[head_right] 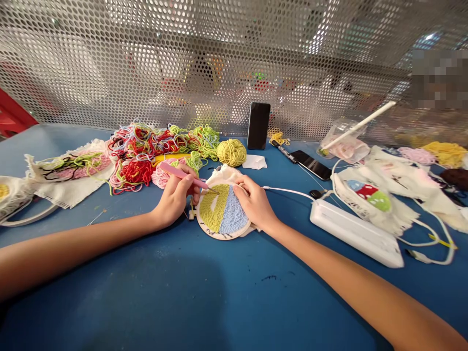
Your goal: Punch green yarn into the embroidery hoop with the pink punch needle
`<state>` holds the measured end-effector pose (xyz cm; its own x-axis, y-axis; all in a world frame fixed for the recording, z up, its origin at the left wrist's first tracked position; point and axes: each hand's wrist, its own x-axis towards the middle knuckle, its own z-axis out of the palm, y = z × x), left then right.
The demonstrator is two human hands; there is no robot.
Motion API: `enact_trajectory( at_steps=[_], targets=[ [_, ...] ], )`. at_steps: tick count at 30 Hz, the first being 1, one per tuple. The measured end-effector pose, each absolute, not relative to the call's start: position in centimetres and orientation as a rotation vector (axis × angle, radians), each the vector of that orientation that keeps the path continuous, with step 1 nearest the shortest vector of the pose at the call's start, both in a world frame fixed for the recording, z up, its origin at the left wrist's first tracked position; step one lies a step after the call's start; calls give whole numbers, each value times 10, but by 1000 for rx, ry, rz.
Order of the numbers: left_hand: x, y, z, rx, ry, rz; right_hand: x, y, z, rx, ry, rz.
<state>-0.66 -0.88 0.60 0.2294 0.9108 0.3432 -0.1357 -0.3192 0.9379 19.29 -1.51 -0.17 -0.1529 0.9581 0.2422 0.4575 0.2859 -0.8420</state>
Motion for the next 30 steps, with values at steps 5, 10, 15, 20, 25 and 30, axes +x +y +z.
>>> enact_trajectory(
  at_steps=[5,10,15,20,25,30],
  targets=[
    [-7,-10,5,1648,778,1270,194,-21,-2,-1233,-1765,631],
    [-7,-10,10,2069,849,1244,196,-26,-3,-1202,-1755,577],
    [-3,-5,7,2351,802,1196,196,-27,-1,-1182,-1748,591],
    [2,0,4,2380,772,1059,194,-25,1,-1149,-1709,683],
    [-2,-1,7,2141,803,1171,195,-16,0,-1170,-1590,923],
    [-6,0,3,1765,735,1257,200,-10,-2,-1146,-1593,972]
  ],
)
